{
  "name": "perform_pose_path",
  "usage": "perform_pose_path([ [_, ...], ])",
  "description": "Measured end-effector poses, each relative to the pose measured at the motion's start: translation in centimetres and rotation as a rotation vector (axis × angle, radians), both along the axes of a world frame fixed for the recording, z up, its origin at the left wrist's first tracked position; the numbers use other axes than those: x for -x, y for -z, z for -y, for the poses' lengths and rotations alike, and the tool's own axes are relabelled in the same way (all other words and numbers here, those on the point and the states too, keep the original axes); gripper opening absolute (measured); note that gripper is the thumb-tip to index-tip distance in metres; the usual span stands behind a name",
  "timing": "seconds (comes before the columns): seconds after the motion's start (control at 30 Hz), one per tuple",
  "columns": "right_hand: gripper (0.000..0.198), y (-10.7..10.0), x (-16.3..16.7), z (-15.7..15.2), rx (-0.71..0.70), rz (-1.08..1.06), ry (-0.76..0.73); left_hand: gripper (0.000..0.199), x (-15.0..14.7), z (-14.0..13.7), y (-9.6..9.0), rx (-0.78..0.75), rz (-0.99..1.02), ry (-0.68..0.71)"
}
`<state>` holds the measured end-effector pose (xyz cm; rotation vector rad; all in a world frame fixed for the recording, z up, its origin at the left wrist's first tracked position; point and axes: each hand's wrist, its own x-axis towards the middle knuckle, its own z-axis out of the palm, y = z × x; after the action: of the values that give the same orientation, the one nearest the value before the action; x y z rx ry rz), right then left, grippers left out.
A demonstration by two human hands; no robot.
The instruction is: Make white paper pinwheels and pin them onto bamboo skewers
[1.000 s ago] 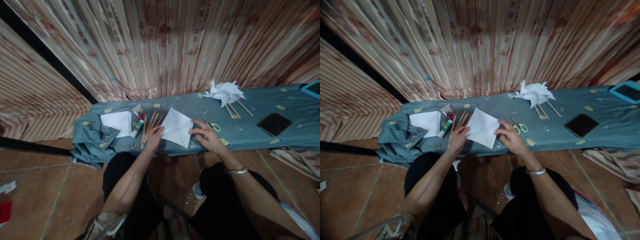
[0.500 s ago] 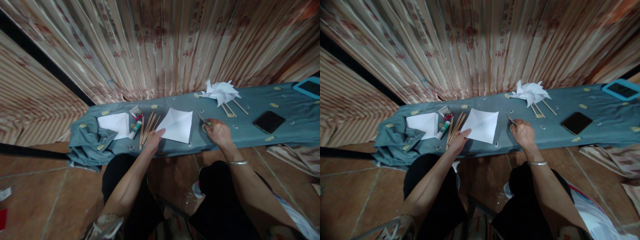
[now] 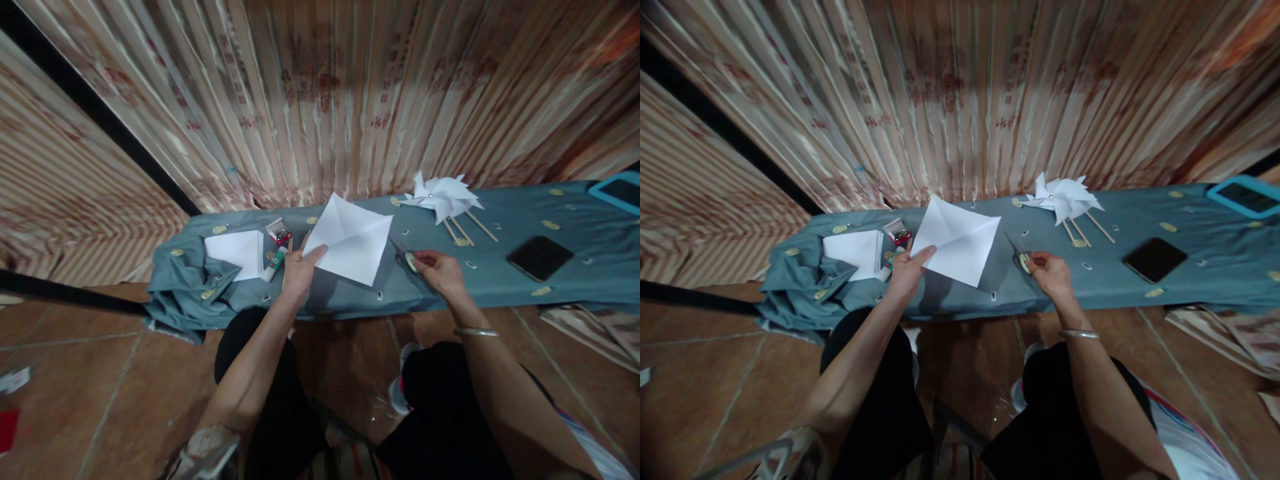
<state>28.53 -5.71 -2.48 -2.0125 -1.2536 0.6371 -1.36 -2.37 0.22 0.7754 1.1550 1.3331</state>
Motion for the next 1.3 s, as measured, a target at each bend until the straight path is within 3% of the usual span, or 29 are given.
perform_pose_path([
  [0.1,0.040,-0.4,0.3,0.8,-0.117,-0.621,-0.007,0.034,0.3,-2.1,-0.4,-0.108,-0.109,-0.009],
  [0.2,0.042,-1.8,1.3,1.9,-0.201,-0.874,-0.063,0.030,0.5,-4.1,0.2,-0.170,-0.276,0.004],
  [0.27,0.044,-2.8,2.3,2.7,-0.164,-0.938,-0.115,0.030,0.5,-4.9,0.9,-0.219,-0.393,0.030],
  [0.4,0.051,-3.1,5.1,3.4,0.062,-0.993,-0.265,0.030,-0.1,-5.2,1.8,-0.274,-0.547,0.074],
  [0.57,0.046,-1.8,7.5,3.6,0.263,-0.990,-0.342,0.029,0.1,-5.8,1.1,-0.301,-0.559,0.029],
  [0.77,0.057,-1.2,6.8,4.2,0.201,-0.952,-0.439,0.031,1.3,-6.9,0.0,-0.236,-0.247,-0.129],
  [0.9,0.068,-0.9,6.7,4.4,0.137,-0.865,-0.596,0.038,0.7,-7.0,0.0,-0.168,-0.109,-0.136],
  [1.03,0.072,-0.6,6.8,4.2,0.125,-0.834,-0.669,0.037,-0.4,-6.8,0.6,-0.179,-0.102,-0.093],
  [1.3,0.062,-0.5,6.7,3.6,0.090,-0.843,-0.616,0.033,-1.1,-6.0,1.5,-0.144,-0.218,0.043],
])
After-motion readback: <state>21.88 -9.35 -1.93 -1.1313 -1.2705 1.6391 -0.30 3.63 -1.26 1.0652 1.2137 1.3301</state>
